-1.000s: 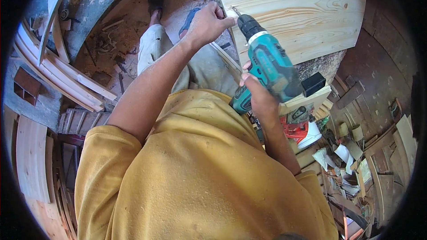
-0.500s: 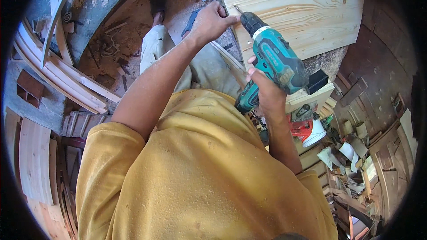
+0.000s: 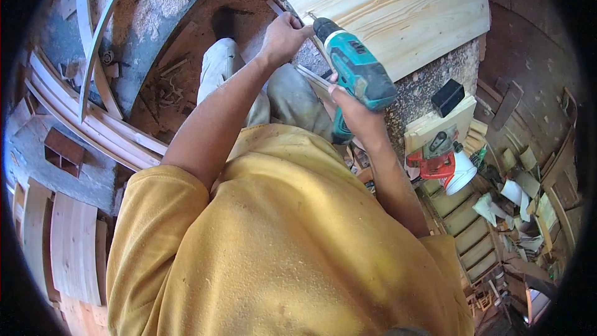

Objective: Drilling holes into wood planks and using an electric planer to smooth the edges of wood pieces in a workshop.

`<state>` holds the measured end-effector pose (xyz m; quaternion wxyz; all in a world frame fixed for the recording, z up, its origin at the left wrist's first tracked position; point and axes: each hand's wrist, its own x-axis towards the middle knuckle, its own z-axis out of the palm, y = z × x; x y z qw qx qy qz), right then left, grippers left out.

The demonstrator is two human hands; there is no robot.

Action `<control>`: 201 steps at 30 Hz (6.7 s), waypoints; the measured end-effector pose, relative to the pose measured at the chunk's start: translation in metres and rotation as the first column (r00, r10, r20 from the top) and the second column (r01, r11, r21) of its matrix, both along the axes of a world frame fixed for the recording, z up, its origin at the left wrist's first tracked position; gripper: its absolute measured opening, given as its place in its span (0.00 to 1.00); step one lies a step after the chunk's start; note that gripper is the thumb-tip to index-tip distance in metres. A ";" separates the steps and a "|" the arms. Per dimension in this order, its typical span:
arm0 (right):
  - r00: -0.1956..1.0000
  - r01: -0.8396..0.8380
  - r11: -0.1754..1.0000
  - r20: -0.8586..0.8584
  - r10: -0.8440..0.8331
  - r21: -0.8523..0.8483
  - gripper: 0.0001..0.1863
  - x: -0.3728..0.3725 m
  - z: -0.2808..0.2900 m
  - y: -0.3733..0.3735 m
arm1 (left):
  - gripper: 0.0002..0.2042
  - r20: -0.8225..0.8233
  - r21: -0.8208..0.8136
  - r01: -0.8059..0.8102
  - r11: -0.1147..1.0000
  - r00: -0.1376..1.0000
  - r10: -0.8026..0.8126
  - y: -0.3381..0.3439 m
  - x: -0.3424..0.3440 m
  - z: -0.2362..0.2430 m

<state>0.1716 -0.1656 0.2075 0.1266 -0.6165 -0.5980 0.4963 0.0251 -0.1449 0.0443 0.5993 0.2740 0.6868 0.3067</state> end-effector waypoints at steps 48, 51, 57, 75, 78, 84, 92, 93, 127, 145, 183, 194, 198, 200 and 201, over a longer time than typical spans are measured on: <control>0.600 0.536 0.708 0.382 -0.702 0.460 0.14 0.257 -0.049 -0.074 | 0.40 -0.712 0.171 0.675 0.718 0.588 -0.383 0.071 -0.087 -0.033; 0.704 0.513 0.701 0.224 -0.674 0.496 0.12 0.184 -0.078 -0.061 | 0.44 -0.755 0.158 0.689 0.707 0.546 -0.363 0.061 -0.090 -0.031; 0.550 0.764 0.580 0.184 -0.815 0.283 0.36 0.096 -0.110 -0.036 | 0.37 -0.676 0.259 0.623 0.738 0.663 -0.322 0.051 -0.064 0.032; 0.765 0.489 0.812 0.291 -0.574 0.318 0.20 0.093 -0.103 -0.042 | 0.13 -0.122 0.527 0.528 0.666 0.823 -0.555 0.118 -0.091 0.227; 0.612 0.422 0.633 0.311 -0.727 0.648 0.21 0.145 -0.130 -0.063 | 0.14 -0.472 0.436 0.685 0.583 0.726 -0.500 0.111 -0.081 0.282; 0.787 0.295 0.776 0.320 -0.528 0.558 0.23 0.178 -0.122 -0.053 | 0.13 -0.662 0.351 0.765 0.540 0.611 -0.435 0.076 -0.048 0.310; 0.844 0.060 0.915 0.470 -0.259 0.398 0.14 0.180 -0.144 -0.037 | 0.10 -0.732 0.333 0.740 0.584 0.593 -0.335 0.012 0.009 0.327; 0.829 0.055 0.970 0.530 -0.176 0.236 0.12 0.182 -0.135 -0.031 | 0.12 -0.702 0.310 0.745 0.591 0.599 -0.386 0.007 0.011 0.327; 0.477 0.817 0.577 -0.540 -0.693 -0.019 0.17 0.352 0.049 0.022 | 0.24 -0.579 0.407 0.445 0.798 0.801 -0.151 -0.065 0.042 0.313; 0.507 0.737 0.669 -0.571 -0.645 -0.101 0.32 0.267 0.130 0.119 | 0.29 0.843 -0.426 -0.036 0.904 0.346 0.412 -0.109 0.070 0.182; -0.075 0.122 0.890 -0.898 -0.433 -0.439 0.32 0.018 0.018 -0.005 | 0.35 0.589 0.543 -0.567 0.620 0.783 0.201 -0.258 -0.135 0.351; -0.404 -0.673 0.667 -0.596 -0.694 -0.320 0.30 0.039 0.007 -0.013 | 0.38 0.373 0.764 -0.441 0.472 0.897 0.236 -0.224 -0.083 0.452; -0.394 -0.578 0.687 -0.586 -0.708 -0.440 0.27 0.021 0.006 -0.023 | 0.41 0.271 0.779 -0.325 0.536 0.946 0.180 -0.215 -0.086 0.456; -0.432 -0.630 0.679 -0.557 -0.709 -0.376 0.27 0.019 0.000 -0.025 | 0.42 0.253 0.782 -0.310 0.541 0.951 0.179 -0.209 -0.082 0.458; -0.458 -0.672 0.666 -0.525 -0.717 -0.324 0.27 0.018 -0.003 -0.025 | 0.43 0.224 0.785 -0.289 0.547 0.957 0.185 -0.205 -0.079 0.459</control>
